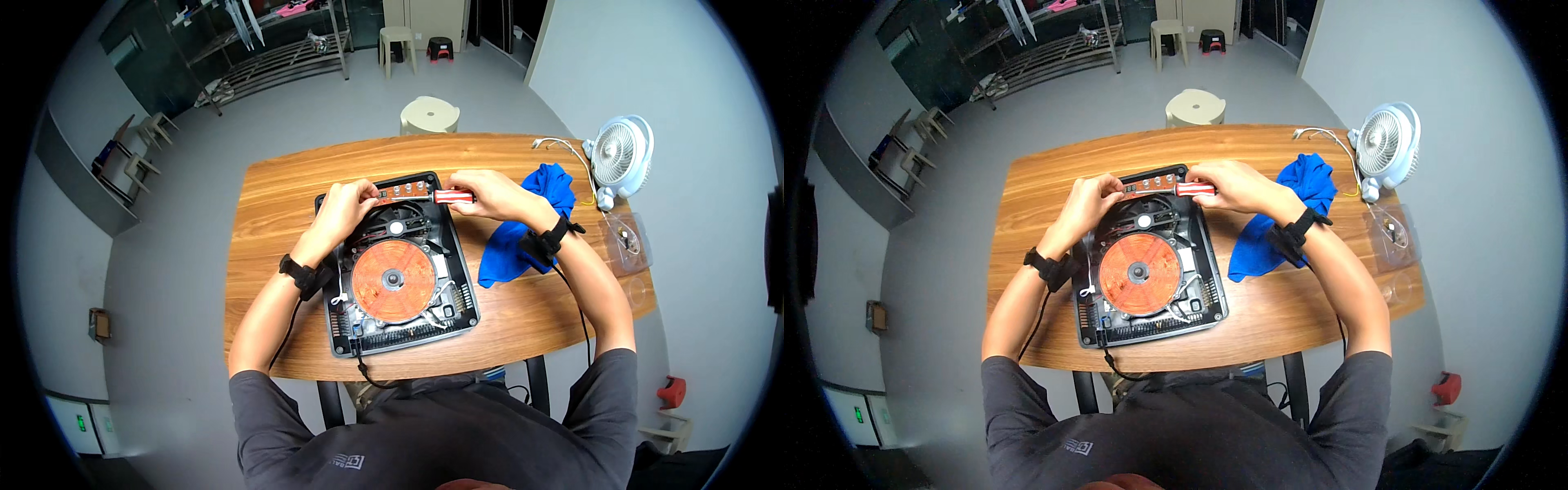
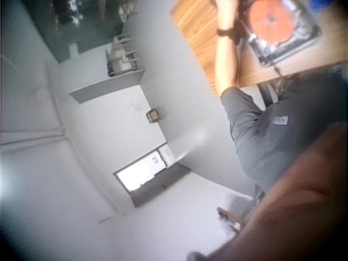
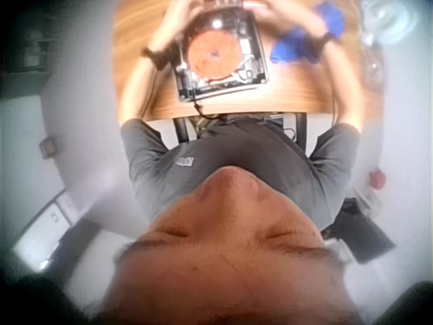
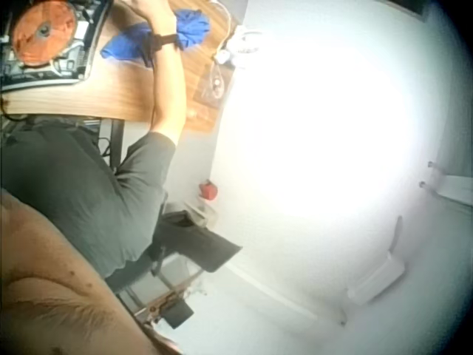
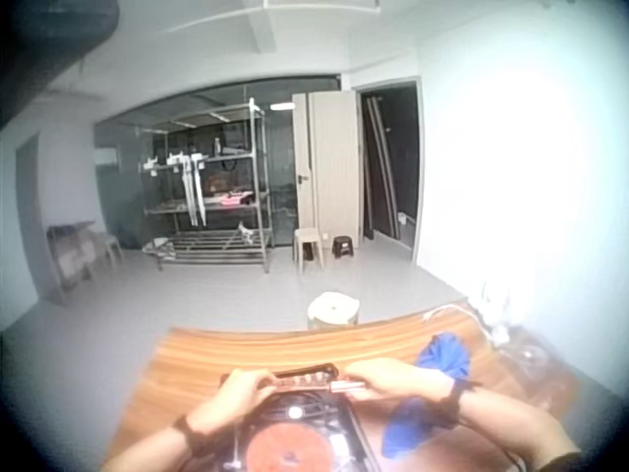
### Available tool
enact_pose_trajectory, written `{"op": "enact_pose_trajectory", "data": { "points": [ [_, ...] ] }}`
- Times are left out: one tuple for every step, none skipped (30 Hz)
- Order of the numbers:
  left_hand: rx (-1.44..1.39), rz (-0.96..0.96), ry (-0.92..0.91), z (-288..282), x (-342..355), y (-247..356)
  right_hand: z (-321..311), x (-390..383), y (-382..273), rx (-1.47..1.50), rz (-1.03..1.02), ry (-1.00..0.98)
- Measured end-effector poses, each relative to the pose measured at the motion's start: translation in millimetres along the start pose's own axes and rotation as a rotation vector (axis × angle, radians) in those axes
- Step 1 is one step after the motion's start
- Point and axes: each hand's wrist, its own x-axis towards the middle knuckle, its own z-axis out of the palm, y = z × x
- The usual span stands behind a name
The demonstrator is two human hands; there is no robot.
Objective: The person wipes the interior of a disassembled electronic device with a blue cloth, then uses a screwdriver to tighten screws on the internal components and a circuit board. The device is flipped over to access the bottom, where additional screws are tightened.
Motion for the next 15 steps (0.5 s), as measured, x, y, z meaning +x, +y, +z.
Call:
{"op": "enact_pose_trajectory", "data": {
  "points": [
    [0.014,0.01,-0.002,-1.8,-1.6,0.0,1.5,2.6,-2.2,0.0,-0.011,-0.001],
    [0.028,0.021,-0.004,-3.4,-3.1,0.3,3.2,4.3,-4.3,-0.005,-0.014,0.007],
    [0.028,0.012,-0.015,-4.8,-4.5,1.0,4.1,5.8,-6.8,-0.006,-0.016,0.007],
    [0.025,0.004,-0.026,-4.8,-5.0,2.2,3.9,7.0,-8.8,-0.01,-0.016,0.005],
    [0.023,-0.004,-0.036,-4.7,-5.2,2.8,4.4,7.8,-10.3,-0.014,-0.016,0.004],
    [0.022,-0.004,-0.039,-3.9,-5.3,2.2,5.5,8.4,-11.2,-0.008,-0.018,0.004],
    [0.02,-0.005,-0.042,-2.3,-5.0,1.2,6.4,8.5,-11.9,-0.004,-0.02,0.003],
    [0.019,-0.005,-0.045,-1.3,-4.8,0.8,7.1,8.5,-12.6,0.001,-0.022,0.003],
    [0.022,-0.005,-0.05,-1.1,-4.7,2.4,7.2,8.4,-13.5,0.0,-0.016,0.001],
    [0.025,-0.005,-0.055,-1.1,-4.5,5.1,6.7,8.4,-14.5,-0.001,-0.009,0.0],
    [0.028,-0.005,-0.059,-0.8,-4.1,6.7,6.5,8.0,-14.8,-0.003,-0.003,-0.002],
    [0.026,0.002,-0.064,0.4,-3.6,6.4,6.7,7.5,-14.5,-0.001,-0.004,0.001],
    [0.025,0.008,-0.069,1.9,-2.8,5.8,6.5,6.8,-14.1,0.0,-0.006,0.005],
    [0.024,0.015,-0.074,2.9,-2.1,5.7,6.4,6.2,-13.7,0.001,-0.007,0.008],
    [0.039,0.014,-0.074,3.1,-1.8,5.9,7.0,6.1,-13.4,0.002,-0.001,0.008]
  ]
}}
